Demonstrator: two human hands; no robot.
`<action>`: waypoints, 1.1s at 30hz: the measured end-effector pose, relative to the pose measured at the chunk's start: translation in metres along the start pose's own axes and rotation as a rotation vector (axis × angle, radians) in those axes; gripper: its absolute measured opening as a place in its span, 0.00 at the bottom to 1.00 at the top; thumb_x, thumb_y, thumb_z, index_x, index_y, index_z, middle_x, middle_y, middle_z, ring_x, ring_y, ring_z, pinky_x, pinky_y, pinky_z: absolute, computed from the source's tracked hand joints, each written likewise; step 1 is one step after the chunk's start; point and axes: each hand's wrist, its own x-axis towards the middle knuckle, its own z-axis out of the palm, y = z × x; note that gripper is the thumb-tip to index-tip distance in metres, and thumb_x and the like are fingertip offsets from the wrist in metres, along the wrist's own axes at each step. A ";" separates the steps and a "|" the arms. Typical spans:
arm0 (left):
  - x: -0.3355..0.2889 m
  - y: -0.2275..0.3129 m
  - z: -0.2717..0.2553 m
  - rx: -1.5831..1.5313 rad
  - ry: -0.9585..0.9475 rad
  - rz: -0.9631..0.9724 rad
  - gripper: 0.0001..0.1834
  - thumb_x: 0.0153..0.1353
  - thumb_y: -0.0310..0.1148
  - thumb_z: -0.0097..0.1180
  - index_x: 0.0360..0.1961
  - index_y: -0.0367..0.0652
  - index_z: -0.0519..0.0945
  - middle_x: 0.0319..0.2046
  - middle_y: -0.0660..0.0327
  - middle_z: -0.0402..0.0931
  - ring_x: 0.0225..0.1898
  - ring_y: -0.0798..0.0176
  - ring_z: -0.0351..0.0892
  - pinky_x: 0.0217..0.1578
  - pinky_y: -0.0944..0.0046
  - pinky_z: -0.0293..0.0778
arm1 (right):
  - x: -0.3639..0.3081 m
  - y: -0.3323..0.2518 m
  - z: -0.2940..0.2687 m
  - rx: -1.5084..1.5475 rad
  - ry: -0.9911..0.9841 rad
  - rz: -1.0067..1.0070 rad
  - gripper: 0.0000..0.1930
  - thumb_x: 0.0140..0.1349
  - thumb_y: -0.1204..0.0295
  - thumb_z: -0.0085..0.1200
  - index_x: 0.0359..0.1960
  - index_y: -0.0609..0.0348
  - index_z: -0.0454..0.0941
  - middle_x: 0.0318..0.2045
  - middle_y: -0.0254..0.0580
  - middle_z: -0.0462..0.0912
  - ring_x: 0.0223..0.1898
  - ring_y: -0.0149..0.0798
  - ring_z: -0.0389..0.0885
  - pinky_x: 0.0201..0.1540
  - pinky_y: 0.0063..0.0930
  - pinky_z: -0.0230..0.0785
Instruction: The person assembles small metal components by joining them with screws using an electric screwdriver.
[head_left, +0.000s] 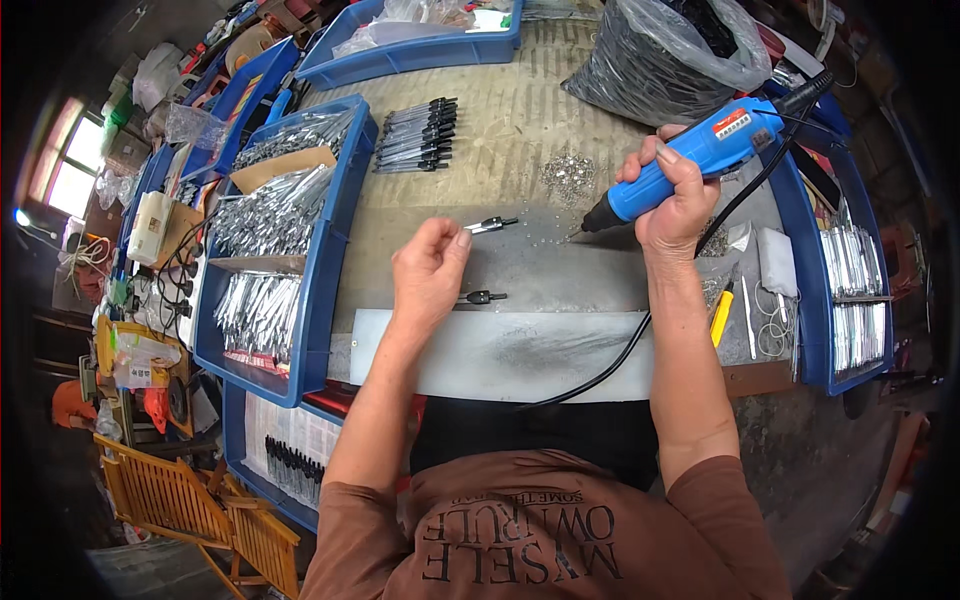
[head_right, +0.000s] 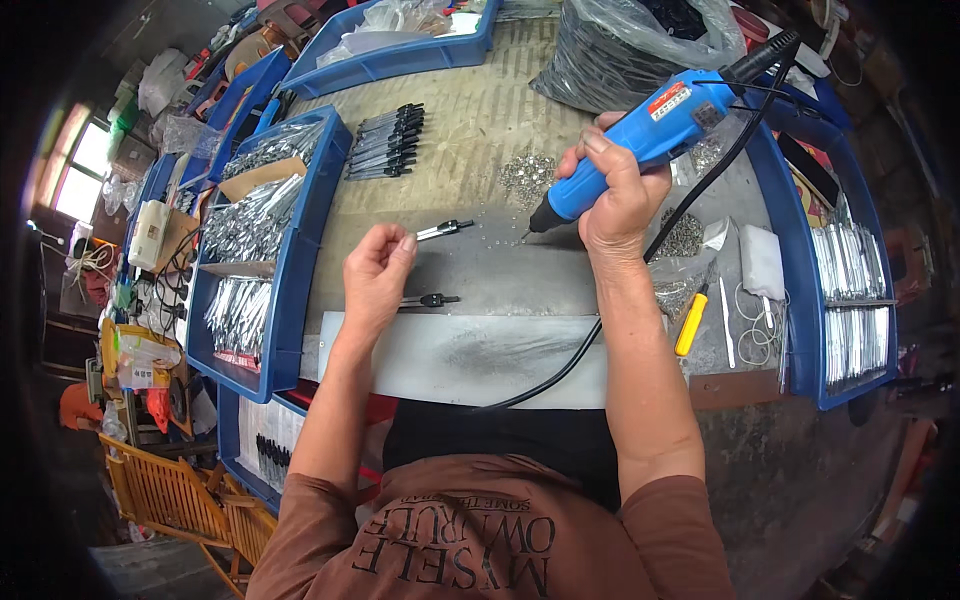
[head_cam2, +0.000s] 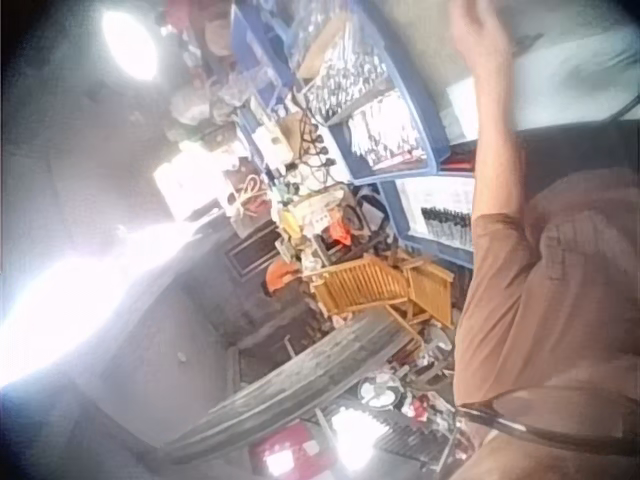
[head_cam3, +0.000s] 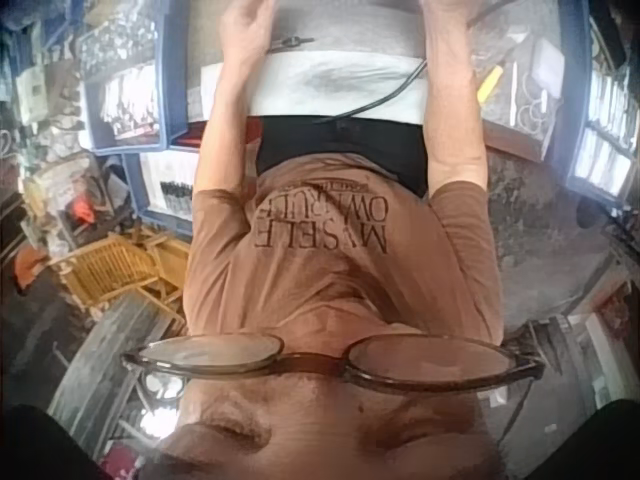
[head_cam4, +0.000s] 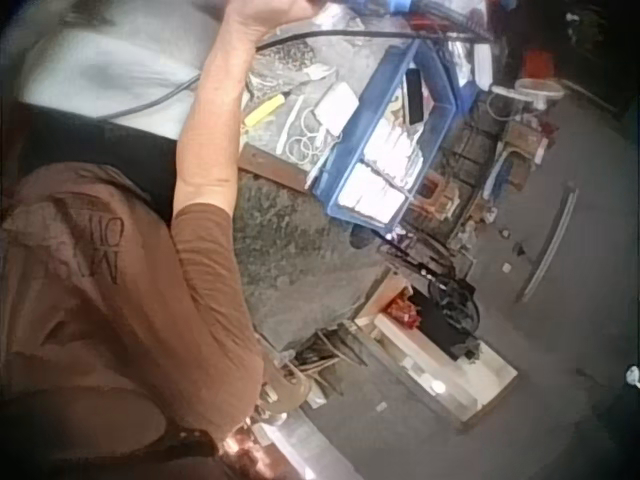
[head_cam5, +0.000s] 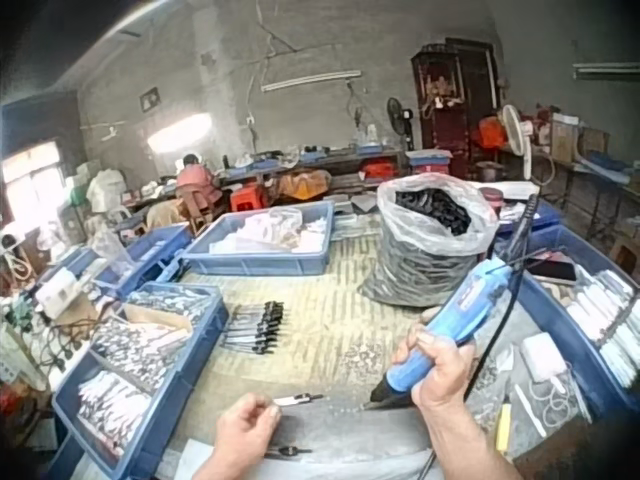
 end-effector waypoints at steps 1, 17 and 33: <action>0.006 -0.002 -0.001 0.429 -0.010 0.171 0.05 0.54 0.30 0.53 0.29 0.40 0.72 0.17 0.59 0.70 0.16 0.62 0.68 0.20 0.65 0.65 | 0.000 0.000 0.000 -0.001 0.000 0.009 0.14 0.44 0.75 0.51 0.33 0.69 0.67 0.20 0.43 0.70 0.15 0.37 0.71 0.21 0.29 0.67; 0.039 -0.008 -0.007 0.758 -0.234 0.439 0.06 0.50 0.30 0.56 0.29 0.41 0.75 0.27 0.57 0.72 0.30 0.53 0.73 0.30 0.59 0.69 | 0.000 0.000 -0.001 0.006 0.021 0.012 0.15 0.44 0.75 0.51 0.34 0.69 0.67 0.22 0.43 0.69 0.15 0.37 0.71 0.21 0.29 0.67; 0.036 -0.012 0.022 0.642 -0.249 0.341 0.06 0.49 0.25 0.54 0.30 0.38 0.72 0.27 0.52 0.71 0.33 0.49 0.71 0.34 0.57 0.67 | 0.000 0.001 -0.003 0.008 0.030 0.017 0.15 0.43 0.74 0.51 0.34 0.70 0.67 0.22 0.44 0.70 0.15 0.38 0.71 0.22 0.29 0.67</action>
